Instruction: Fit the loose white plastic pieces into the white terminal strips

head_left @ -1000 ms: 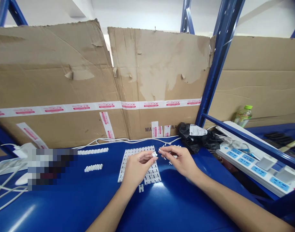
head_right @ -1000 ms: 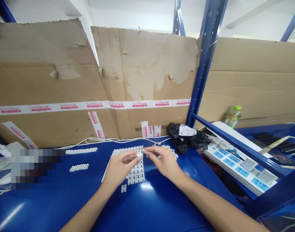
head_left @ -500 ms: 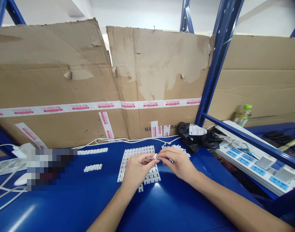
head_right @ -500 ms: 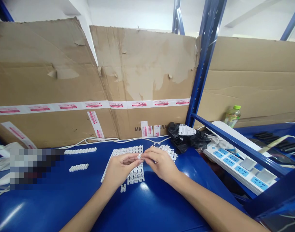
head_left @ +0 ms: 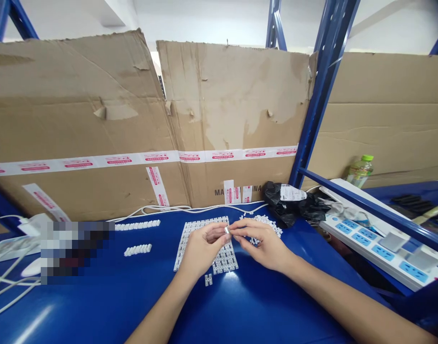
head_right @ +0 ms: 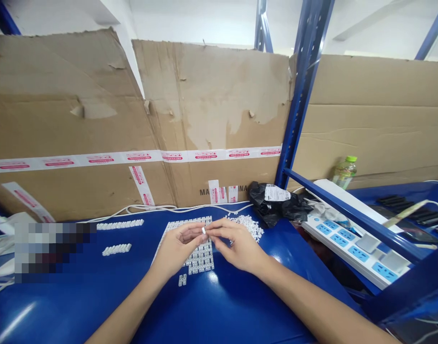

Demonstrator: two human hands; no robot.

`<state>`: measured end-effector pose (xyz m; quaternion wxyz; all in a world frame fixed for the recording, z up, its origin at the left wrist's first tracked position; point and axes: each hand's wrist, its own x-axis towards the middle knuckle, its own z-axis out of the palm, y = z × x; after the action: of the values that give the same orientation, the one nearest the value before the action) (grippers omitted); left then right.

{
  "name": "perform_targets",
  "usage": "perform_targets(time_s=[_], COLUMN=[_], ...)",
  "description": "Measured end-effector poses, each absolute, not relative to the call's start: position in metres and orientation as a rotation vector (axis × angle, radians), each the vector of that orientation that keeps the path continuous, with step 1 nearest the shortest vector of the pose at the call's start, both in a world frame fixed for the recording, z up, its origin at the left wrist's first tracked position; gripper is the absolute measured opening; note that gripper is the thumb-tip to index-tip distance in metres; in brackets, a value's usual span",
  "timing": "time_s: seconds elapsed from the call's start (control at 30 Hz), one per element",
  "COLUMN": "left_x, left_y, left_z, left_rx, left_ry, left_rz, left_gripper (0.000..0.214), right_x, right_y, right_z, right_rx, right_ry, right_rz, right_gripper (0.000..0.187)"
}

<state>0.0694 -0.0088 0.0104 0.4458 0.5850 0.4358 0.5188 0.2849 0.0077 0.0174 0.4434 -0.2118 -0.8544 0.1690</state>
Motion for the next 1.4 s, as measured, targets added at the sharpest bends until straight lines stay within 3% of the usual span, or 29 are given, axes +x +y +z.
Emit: perform_targets(time_s=[0.2, 0.47, 0.67, 0.87, 1.1, 1.23, 1.4], left_x=[0.061, 0.025, 0.006, -0.003, 0.003, 0.01, 0.02], left_y=[-0.003, 0.005, -0.031, -0.082, -0.092, -0.092, -0.101], left_z=[0.012, 0.032, 0.043, 0.02, 0.009, 0.014, 0.013], left_rx=[1.374, 1.311, 1.6, 2.02, 2.069, 2.074, 2.095], left_ry=[1.016, 1.174, 1.355, 1.514, 1.506, 1.428, 1.417], left_rz=[1.295, 1.352, 1.001, 0.765, 0.632, 0.565, 0.592], left_gripper=[0.042, 0.042, 0.036, 0.016, 0.035, 0.026, 0.026], right_x=[0.279, 0.284, 0.285, 0.282, 0.29, 0.305, 0.318], right_y=[0.002, 0.005, 0.006, 0.003, 0.017, 0.036, 0.043], right_z=[0.015, 0.019, 0.015, 0.014, 0.008, 0.0, -0.001], right_rx=[-0.493, -0.587, -0.57, -0.587, -0.821, -1.019, -0.937], right_ry=[-2.119, -2.142, -2.288, -2.309, -2.292, -2.257, -2.344], right_rz=[0.445, 0.396, 0.406, 0.437, 0.207, 0.004, 0.099], right_gripper=[0.036, 0.024, 0.023, 0.023, 0.025, 0.033, 0.029])
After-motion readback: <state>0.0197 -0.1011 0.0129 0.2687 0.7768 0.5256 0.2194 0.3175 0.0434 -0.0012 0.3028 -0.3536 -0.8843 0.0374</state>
